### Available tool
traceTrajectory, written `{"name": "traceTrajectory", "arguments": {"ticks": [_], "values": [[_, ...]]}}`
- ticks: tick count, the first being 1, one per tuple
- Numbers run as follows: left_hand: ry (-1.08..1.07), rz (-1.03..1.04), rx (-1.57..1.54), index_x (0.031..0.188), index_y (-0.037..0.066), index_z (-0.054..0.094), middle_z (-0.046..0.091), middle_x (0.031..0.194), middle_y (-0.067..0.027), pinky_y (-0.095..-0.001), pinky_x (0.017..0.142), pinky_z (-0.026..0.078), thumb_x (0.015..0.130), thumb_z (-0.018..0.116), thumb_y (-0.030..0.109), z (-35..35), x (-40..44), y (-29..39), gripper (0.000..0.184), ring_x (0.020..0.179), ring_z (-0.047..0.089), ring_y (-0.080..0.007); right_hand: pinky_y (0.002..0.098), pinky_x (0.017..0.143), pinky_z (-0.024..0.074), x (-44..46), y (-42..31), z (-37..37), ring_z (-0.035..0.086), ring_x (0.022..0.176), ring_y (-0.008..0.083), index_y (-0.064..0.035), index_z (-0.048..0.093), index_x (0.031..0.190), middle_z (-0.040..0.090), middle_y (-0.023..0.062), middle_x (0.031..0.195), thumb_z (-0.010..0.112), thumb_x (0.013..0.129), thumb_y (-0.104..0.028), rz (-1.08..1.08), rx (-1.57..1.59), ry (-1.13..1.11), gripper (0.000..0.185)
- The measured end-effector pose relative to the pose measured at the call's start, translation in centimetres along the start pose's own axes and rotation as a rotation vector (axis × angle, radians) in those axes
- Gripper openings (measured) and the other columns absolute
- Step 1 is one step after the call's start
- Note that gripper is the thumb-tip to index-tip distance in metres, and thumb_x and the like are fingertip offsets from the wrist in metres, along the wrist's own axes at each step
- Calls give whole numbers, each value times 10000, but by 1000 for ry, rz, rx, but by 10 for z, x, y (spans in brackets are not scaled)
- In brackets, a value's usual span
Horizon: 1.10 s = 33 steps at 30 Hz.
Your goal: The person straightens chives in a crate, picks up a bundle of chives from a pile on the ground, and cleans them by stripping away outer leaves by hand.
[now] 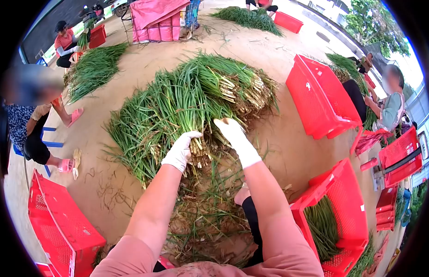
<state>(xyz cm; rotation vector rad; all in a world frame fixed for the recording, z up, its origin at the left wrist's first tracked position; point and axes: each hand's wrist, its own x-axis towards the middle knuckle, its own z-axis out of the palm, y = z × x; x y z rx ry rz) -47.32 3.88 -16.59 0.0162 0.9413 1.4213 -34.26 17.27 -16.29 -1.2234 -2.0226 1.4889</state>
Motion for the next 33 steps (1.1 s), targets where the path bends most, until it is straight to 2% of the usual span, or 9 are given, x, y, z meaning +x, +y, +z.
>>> {"name": "traceTrajectory", "arguments": {"ticks": [5,9,14,16,18,20,23,25,33], "values": [[51,18,-3,758,109,557,583,633,-43,-366,483,502,693,621,122,-13,6,-3,92,504,567,-199,403,914,337,22,-5,39,451,1083,240,2,472,1185,508,141,1150,595,726,-575,286,126,-102,747],[-13,29,-57,797,95,583,615,684,-56,-372,522,514,701,648,153,-14,4,-8,129,555,596,-207,308,361,353,30,9,52,434,364,175,2,552,802,476,70,505,542,799,-147,39,128,-59,150],[66,70,19,939,82,598,638,749,-61,-387,535,511,760,665,343,10,-19,-2,324,605,613,-197,301,669,452,20,41,38,547,813,166,-6,567,1039,601,83,913,542,822,-192,51,32,-282,287],[-3,64,75,1099,80,537,615,980,-104,-425,681,480,788,587,486,-2,4,-12,513,803,601,-207,286,778,417,-25,-15,30,512,941,169,-15,492,1168,571,78,1062,560,845,-276,383,740,-365,420],[-12,39,130,1199,100,463,534,1157,-119,-540,870,355,812,445,604,-2,15,-17,636,1017,515,-285,283,800,402,-22,-26,32,518,942,165,-19,451,1199,557,81,1074,628,793,-390,312,751,-428,578],[-96,33,-82,1251,62,403,490,1214,-142,-564,917,286,813,255,691,-1,21,-20,780,1093,462,-298,269,762,417,-13,-25,37,507,942,144,-22,453,1189,551,89,1066,699,709,-443,201,-41,-380,684],[-186,122,-167,1317,-50,268,424,1255,-202,-535,970,247,768,102,751,-18,21,-27,985,1155,395,-341,299,542,419,8,6,41,530,603,168,4,602,874,593,112,716,712,646,-379,87,-129,-346,459],[-3,-13,-219,1348,-64,153,256,1336,-282,-544,1002,201,739,136,780,-13,5,-18,1041,1238,258,-410,294,442,394,-10,-18,37,498,461,170,-6,606,632,548,101,536,630,648,-213,145,-122,-348,209],[-17,-40,-425,1342,-94,15,24,1409,-287,-534,1041,120,684,171,822,-25,34,-14,1139,1320,37,-396,242,368,380,-70,-106,-48,446,410,101,-27,545,749,497,23,525,604,654,-142,43,95,-149,161]]}}
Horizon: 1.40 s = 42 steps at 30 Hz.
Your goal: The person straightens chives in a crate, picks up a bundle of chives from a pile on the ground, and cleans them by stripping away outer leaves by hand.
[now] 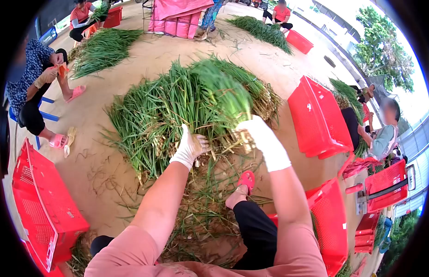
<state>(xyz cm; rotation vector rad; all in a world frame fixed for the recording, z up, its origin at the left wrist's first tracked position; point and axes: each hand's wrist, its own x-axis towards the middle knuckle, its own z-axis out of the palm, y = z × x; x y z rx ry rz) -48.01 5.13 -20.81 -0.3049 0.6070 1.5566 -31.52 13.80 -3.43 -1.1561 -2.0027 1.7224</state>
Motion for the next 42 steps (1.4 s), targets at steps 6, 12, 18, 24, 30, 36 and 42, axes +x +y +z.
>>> {"name": "traceTrajectory", "arguments": {"ticks": [6,12,18,24,30,36,42], "values": [[14,58,102,1351,-76,52,47,1423,-254,-518,1039,154,745,307,745,4,5,-6,1052,1329,71,-358,247,407,393,-27,7,-34,468,460,107,-37,550,806,539,33,640,610,653,-122,-48,113,70,185],[104,237,732,1227,-30,385,427,1233,-185,-480,884,369,840,519,249,-20,18,-70,495,1103,428,-303,263,370,384,5,67,2,475,428,133,-36,548,842,529,52,569,606,652,-131,99,41,68,220],[203,91,413,928,-17,508,529,880,-118,-407,704,419,806,482,79,-10,10,-79,157,802,495,-241,316,622,460,45,166,43,540,715,183,-30,553,923,567,72,769,605,633,-82,26,237,86,300],[209,136,550,903,-3,521,543,852,-113,-412,737,401,776,488,82,-23,15,-72,156,783,509,-242,321,690,430,57,159,62,524,749,201,-5,542,897,569,100,803,647,611,-81,179,271,84,314],[-95,133,535,1262,1,350,287,1331,-226,-497,968,277,851,490,379,17,-20,-43,577,1193,320,-353,307,404,415,47,119,36,489,403,191,25,582,779,516,71,503,605,676,-116,258,141,-49,175],[-21,39,114,1374,19,-66,48,1417,-254,-577,975,283,834,458,536,30,-37,-9,913,1273,215,-411,266,416,439,-30,24,-16,551,506,144,-9,580,908,616,84,705,579,685,-139,210,248,-52,258],[86,10,28,1365,-26,-28,-22,1435,-206,-539,904,354,782,537,555,8,-16,-8,998,1176,347,-401,311,547,530,-117,-41,-59,625,622,218,26,574,928,637,125,775,573,682,-107,106,395,46,280]]}}
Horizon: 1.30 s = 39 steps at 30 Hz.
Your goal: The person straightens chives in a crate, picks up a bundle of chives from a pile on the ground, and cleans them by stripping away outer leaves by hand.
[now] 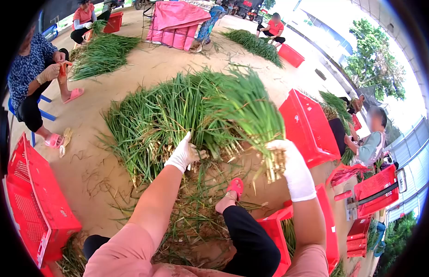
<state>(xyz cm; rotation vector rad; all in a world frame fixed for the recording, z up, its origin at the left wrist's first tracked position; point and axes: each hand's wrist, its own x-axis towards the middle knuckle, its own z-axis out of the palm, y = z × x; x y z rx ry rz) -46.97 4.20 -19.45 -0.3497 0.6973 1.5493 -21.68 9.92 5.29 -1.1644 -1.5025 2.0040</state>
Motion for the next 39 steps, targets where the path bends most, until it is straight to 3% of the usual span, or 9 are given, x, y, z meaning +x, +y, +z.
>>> {"name": "traceTrajectory", "arguments": {"ticks": [5,9,13,20,24,32,36,37,39], "values": [[-4,-32,-21,1372,1,-64,-84,1433,-212,-546,915,352,794,524,549,2,-2,1,990,1212,319,-412,314,542,565,-60,-39,-14,636,694,259,110,513,1037,614,218,906,515,697,-95,-220,196,-114,397],[-272,-16,214,1372,-9,55,174,1370,-286,-600,883,358,785,488,598,-3,-43,-9,949,1171,361,-425,380,546,562,-83,-31,-29,626,714,310,97,443,1139,587,244,958,537,679,-74,-206,229,-97,500],[-251,226,715,1359,-21,172,156,1417,-222,-622,967,183,785,502,590,-8,-147,-39,901,1289,189,-388,443,552,554,-108,22,-11,622,719,349,87,416,1176,581,261,974,593,621,-15,-129,112,-61,591],[-515,64,218,1353,-10,189,248,1397,-172,-592,1012,95,798,520,548,-73,-217,-122,854,1276,285,-252,335,503,524,-188,137,34,625,632,261,51,526,1064,621,214,887,631,617,-3,198,45,-161,462],[-432,210,-188,1300,89,329,465,1234,-124,-529,887,422,760,546,544,-87,-230,-152,738,1074,502,-302,287,668,475,-235,218,39,586,733,157,7,498,1132,619,78,857,663,668,-64,130,-354,-348,498],[-540,349,-272,1196,42,453,542,1125,-118,-470,881,450,630,669,566,-132,-265,-190,801,1002,540,-294,428,663,464,-316,236,72,566,803,408,15,327,1188,583,256,827,602,705,-172,-56,-1102,-233,587],[-572,403,-304,1099,36,533,600,1008,-132,-460,789,507,648,743,329,-147,-285,-156,577,880,592,-308,364,672,475,-302,236,86,604,714,307,-16,351,1216,614,171,783,683,667,-217,-16,-875,-415,673],[-556,457,-260,1086,15,538,606,993,-142,-448,778,513,641,724,246,-139,-305,-147,535,865,598,-307,345,795,449,-297,222,97,579,910,257,-9,294,1282,597,177,989,738,649,-254,255,-785,-471,811],[-534,569,-113,1081,-6,536,608,979,-148,-442,771,515,626,694,213,-126,-343,-132,529,856,600,-306,334,950,350,-263,258,85,428,1154,221,-7,187,1353,446,183,1253,772,633,-303,-231,-739,-676,974]]}}
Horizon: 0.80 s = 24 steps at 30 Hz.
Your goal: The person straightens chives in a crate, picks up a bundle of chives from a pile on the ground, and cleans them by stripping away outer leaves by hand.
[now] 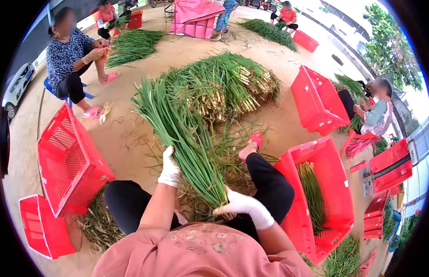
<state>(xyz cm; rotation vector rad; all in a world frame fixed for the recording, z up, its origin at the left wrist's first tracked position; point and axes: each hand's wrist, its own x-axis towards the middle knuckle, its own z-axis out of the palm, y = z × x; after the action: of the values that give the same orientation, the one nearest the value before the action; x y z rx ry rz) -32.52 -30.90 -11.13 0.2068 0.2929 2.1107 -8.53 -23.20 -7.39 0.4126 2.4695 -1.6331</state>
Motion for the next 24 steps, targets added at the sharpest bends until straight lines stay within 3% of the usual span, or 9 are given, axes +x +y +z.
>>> {"name": "traceTrajectory", "arguments": {"ticks": [2,4,6,8,12,14,17,22,24], "values": [[15,-63,50,1082,-12,532,606,975,-152,-440,768,516,618,681,200,-9,-8,17,531,848,602,-303,327,1026,244,37,17,-13,276,1263,208,-14,94,1384,285,170,1375,783,630,-330,5,213,-136,1069],[70,-111,133,1094,-11,518,599,966,-160,-441,751,523,598,653,178,-7,-17,23,549,820,608,-298,336,1010,270,84,33,-5,313,1244,224,-28,125,1384,329,157,1350,778,637,-340,-27,791,-140,1040],[63,-166,223,1124,-8,498,595,970,-154,-431,746,525,598,646,163,2,-23,29,573,821,609,-292,341,1018,256,109,11,-9,280,1264,224,-28,138,1381,296,146,1371,773,645,-318,-27,972,-242,1014],[96,-86,335,1132,-1,492,595,979,-141,-383,763,518,612,637,146,16,-28,32,559,858,600,-273,343,1026,247,129,5,-7,288,1261,217,-24,156,1375,301,126,1370,778,643,-243,-44,981,-237,985],[152,40,465,1111,-1,508,604,973,-109,-353,760,512,650,620,91,22,-27,40,483,849,601,-234,321,1025,244,151,9,11,340,1227,223,3,158,1366,340,123,1339,798,589,-91,-213,973,62,1011],[157,85,523,1092,0,527,612,959,-93,-342,754,510,663,620,70,36,-28,36,445,837,604,-215,310,1023,246,141,-16,8,326,1233,223,12,129,1368,318,138,1349,804,576,-74,-246,1027,-23,1044],[136,190,719,961,10,601,631,898,-58,-298,739,494,653,672,-17,52,-31,24,317,791,603,-153,308,1012,259,136,-20,8,342,1202,214,8,119,1359,346,136,1309,826,558,-117,-249,680,111,1076],[54,287,892,1119,44,451,588,1015,-64,-325,834,464,597,764,1,22,-33,-2,610,914,575,-173,327,993,306,140,13,20,351,1180,211,-37,71,1354,346,124,1292,825,563,-131,-253,616,89,1097],[23,139,895,1153,44,422,575,1038,-67,-329,845,459,585,772,7,-11,-33,-7,668,925,568,-175,336,991,322,154,45,30,363,1177,226,-62,115,1355,353,113,1299,793,636,-214,-250,543,45,1000]]}}
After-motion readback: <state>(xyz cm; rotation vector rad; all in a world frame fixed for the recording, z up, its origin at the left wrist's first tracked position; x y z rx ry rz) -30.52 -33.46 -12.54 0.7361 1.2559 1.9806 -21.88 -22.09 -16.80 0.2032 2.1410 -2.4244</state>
